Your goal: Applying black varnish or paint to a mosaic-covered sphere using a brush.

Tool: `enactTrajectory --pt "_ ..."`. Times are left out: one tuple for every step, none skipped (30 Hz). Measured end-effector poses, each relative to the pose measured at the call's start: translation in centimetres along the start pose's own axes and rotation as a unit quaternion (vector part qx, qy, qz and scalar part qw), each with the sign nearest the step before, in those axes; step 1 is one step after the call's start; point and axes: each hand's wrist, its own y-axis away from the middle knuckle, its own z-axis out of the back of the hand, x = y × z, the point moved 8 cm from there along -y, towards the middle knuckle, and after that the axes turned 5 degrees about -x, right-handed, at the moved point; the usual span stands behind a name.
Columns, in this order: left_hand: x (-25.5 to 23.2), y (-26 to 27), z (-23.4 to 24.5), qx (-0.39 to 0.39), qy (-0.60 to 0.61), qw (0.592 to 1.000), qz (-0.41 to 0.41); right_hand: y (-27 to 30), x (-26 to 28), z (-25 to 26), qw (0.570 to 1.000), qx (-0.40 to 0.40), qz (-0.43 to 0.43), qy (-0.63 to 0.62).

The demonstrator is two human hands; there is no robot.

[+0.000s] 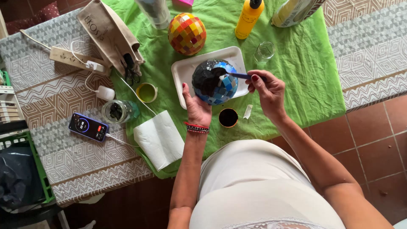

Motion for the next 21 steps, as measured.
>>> enactTrajectory --pt "0.04 -0.06 0.12 0.000 -0.001 1.000 0.000 -0.06 0.20 -0.10 1.000 0.000 0.000 0.000" --pt "0.11 -0.12 0.22 0.002 0.001 1.000 0.002 -0.12 0.39 -0.12 1.000 -0.006 0.000 0.000" --pt "0.19 -0.21 0.29 0.004 0.004 1.000 0.003 -0.21 0.59 -0.11 1.000 -0.012 0.000 0.001" --pt "0.11 -0.08 0.16 0.004 0.003 1.000 0.003 -0.30 0.64 -0.11 1.000 -0.012 0.000 0.001" --pt "0.01 0.08 0.09 0.004 0.000 1.000 0.003 -0.36 0.68 -0.12 1.000 -0.013 0.001 0.002" --pt "-0.09 0.23 0.03 0.004 -0.003 1.000 0.002 -0.41 0.72 -0.15 1.000 -0.013 0.001 0.003" --pt "-0.09 0.14 0.02 0.004 -0.003 1.000 0.002 -0.46 0.71 -0.16 1.000 -0.014 0.001 0.004" --pt "-0.10 0.04 0.00 0.006 -0.001 1.000 0.002 -0.51 0.70 -0.18 1.000 -0.013 0.001 0.003" --pt "-0.10 -0.01 0.03 0.008 0.002 1.000 0.002 -0.51 0.69 -0.21 1.000 -0.012 0.001 0.002" --pt "0.05 -0.18 0.39 0.007 0.002 1.000 0.003 -0.40 0.62 -0.24 1.000 -0.012 0.000 0.002" --pt "0.21 -0.42 0.63 0.009 0.008 1.000 0.005 -0.41 0.48 -0.18 1.000 -0.017 -0.005 -0.004" --pt "0.36 -0.67 0.85 0.011 0.015 1.000 0.007 -0.42 0.36 -0.12 1.000 -0.021 -0.010 -0.010" --pt "0.32 -0.56 0.82 0.011 0.015 1.000 0.007 -0.44 0.41 -0.17 1.000 -0.021 -0.010 -0.010" --pt "0.27 -0.45 0.79 0.012 0.015 1.000 0.006 -0.46 0.43 -0.12 0.999 -0.028 -0.012 -0.013" --pt "0.26 -0.36 0.74 0.013 0.015 1.000 0.006 -0.50 0.45 -0.04 0.999 -0.034 -0.015 -0.016" --pt "0.29 -0.47 0.73 0.013 0.015 1.000 0.006 -0.64 0.48 -0.01 0.999 -0.034 -0.014 -0.015" --pt "0.31 -0.49 0.79 0.015 0.016 1.000 0.007 -0.71 0.45 0.03 0.999 -0.038 -0.017 -0.018" --pt "0.32 -0.52 0.84 0.017 0.017 1.000 0.008 -0.78 0.42 0.07 0.999 -0.041 -0.021 -0.021" --pt "0.18 -0.43 0.62 0.019 0.017 1.000 0.007 -0.88 0.49 0.05 0.999 -0.041 -0.018 -0.021" --pt "0.05 -0.35 0.41 0.019 0.016 1.000 0.006 -0.99 0.62 0.04 0.999 -0.041 -0.012 -0.013" --pt "0.07 0.01 0.54 0.016 0.015 1.000 0.007 -0.74 0.69 0.08 0.999 -0.040 -0.011 -0.005"
